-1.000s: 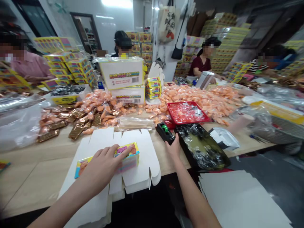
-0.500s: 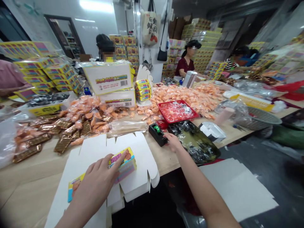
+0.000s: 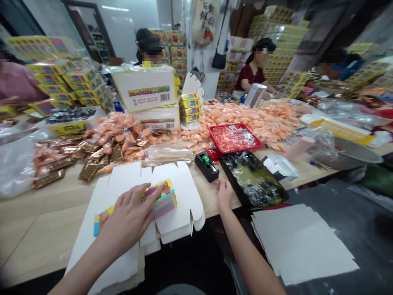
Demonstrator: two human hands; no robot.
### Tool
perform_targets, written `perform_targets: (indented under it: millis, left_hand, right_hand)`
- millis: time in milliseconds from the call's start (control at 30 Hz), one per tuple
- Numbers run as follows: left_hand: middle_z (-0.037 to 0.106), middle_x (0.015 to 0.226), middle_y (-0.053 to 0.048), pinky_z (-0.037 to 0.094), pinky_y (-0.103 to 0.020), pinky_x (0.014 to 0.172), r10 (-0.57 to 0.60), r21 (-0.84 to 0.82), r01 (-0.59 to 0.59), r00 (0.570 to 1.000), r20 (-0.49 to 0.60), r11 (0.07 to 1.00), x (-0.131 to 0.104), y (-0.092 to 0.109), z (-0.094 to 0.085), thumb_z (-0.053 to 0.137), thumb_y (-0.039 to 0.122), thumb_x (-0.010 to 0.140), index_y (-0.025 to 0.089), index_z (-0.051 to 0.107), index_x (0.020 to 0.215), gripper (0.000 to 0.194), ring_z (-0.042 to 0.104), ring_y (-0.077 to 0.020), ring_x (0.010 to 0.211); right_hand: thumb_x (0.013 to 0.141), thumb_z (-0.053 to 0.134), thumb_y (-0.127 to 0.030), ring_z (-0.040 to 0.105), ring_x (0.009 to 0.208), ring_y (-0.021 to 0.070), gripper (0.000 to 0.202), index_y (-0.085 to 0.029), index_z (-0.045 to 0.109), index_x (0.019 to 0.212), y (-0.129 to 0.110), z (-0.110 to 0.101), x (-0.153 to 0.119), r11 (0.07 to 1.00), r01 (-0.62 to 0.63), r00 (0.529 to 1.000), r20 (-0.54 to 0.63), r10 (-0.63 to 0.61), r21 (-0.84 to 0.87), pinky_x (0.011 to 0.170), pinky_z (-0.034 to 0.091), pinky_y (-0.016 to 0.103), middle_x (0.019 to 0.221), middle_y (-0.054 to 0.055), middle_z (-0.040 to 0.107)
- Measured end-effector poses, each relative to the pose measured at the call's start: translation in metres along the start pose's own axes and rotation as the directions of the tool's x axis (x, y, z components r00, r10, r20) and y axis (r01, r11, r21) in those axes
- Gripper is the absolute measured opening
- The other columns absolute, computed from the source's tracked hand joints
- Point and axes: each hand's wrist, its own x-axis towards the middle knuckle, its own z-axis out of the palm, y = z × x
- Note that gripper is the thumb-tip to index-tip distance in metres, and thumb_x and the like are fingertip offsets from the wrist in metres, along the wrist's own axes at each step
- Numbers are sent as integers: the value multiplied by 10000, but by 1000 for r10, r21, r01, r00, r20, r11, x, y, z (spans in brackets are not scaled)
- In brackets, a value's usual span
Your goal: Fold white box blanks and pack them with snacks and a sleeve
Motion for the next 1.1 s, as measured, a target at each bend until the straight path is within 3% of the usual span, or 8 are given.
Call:
perform_targets:
  millis: [67, 133, 233, 333, 600, 733, 933, 1100]
  left_hand:
    - [566, 1287, -137, 465, -481, 945, 30, -100, -29, 1000, 2, 995, -1, -2, -4, 468, 148, 921, 244, 438, 1430, 519, 532, -305, 1152]
    - [594, 1266, -112, 473, -460, 949, 56, -177, -55, 998, -2, 983, -2, -5, -7, 437, 116, 932, 212, 529, 1308, 399, 550, -270, 1125]
    - [594, 1293, -110, 499, -444, 949, 82, -206, -88, 996, -36, 975, -5, -8, -9, 447, 78, 924, 177, 583, 1157, 287, 554, -262, 1153]
    - [597, 1254, -103, 543, -413, 896, 72, -190, -84, 995, -70, 978, -9, -9, -8, 485, 71, 912, 197, 578, 1179, 309, 579, -250, 1116]
    - [639, 1102, -110, 536, -416, 931, 165, -162, -200, 965, -206, 966, -18, -8, 1, 404, 103, 963, 151, 587, 1093, 230, 566, -247, 1116]
    - [604, 1124, -104, 534, -417, 906, 185, -120, -205, 970, -159, 971, -18, -9, 0, 436, 87, 940, 192, 492, 1336, 414, 551, -260, 1091]
    - [574, 1099, -94, 524, -396, 852, -7, -251, -17, 995, -95, 968, -5, -4, -5, 488, 148, 938, 238, 572, 1254, 339, 543, -242, 997]
    - [647, 1055, -102, 473, -451, 849, -279, -283, 267, 960, -2, 921, 17, 8, -8, 565, 397, 929, 191, 589, 1004, 220, 550, -290, 1003]
  right_hand:
    - [749, 662, -601, 565, 664, 152, 463, -158, 697, 880, -26, 1, -30, 999, 28, 993, 117, -31, 27, 622, 512, 315, 770, 37, 635]
    - [782, 696, -525, 535, 598, 117, 411, -160, 736, 965, -60, 6, -62, 997, 46, 949, 309, -62, 57, 556, 483, 277, 732, 16, 623]
    - [792, 715, -474, 494, 529, 93, 468, -188, 713, 1162, -104, 26, -102, 996, -50, 816, 578, -2, 74, 487, 447, 254, 671, -13, 601]
    - [776, 720, -495, 509, 518, 105, 631, -191, 618, 1319, -119, 50, -130, 985, -158, 718, 693, 65, 72, 471, 453, 260, 640, -24, 603]
    - [793, 700, -468, 533, 541, 137, 742, -201, 438, 1433, -107, 69, -158, 999, -9, 842, 539, 28, -38, 507, 456, 260, 621, -33, 639]
    - [785, 693, -436, 543, 533, 137, 716, -188, 427, 1401, -108, 70, -161, 999, -14, 847, 530, 33, -41, 498, 460, 251, 588, -58, 612]
    - [815, 683, -424, 654, 706, 180, 673, -198, 397, 1380, -92, 64, -161, 998, -30, 824, 566, -10, 61, 630, 541, 311, 731, -5, 696]
    - [829, 672, -405, 639, 683, 168, 627, -209, 397, 1358, -82, 67, -163, 998, -15, 835, 550, -19, 57, 637, 520, 299, 708, -20, 679]
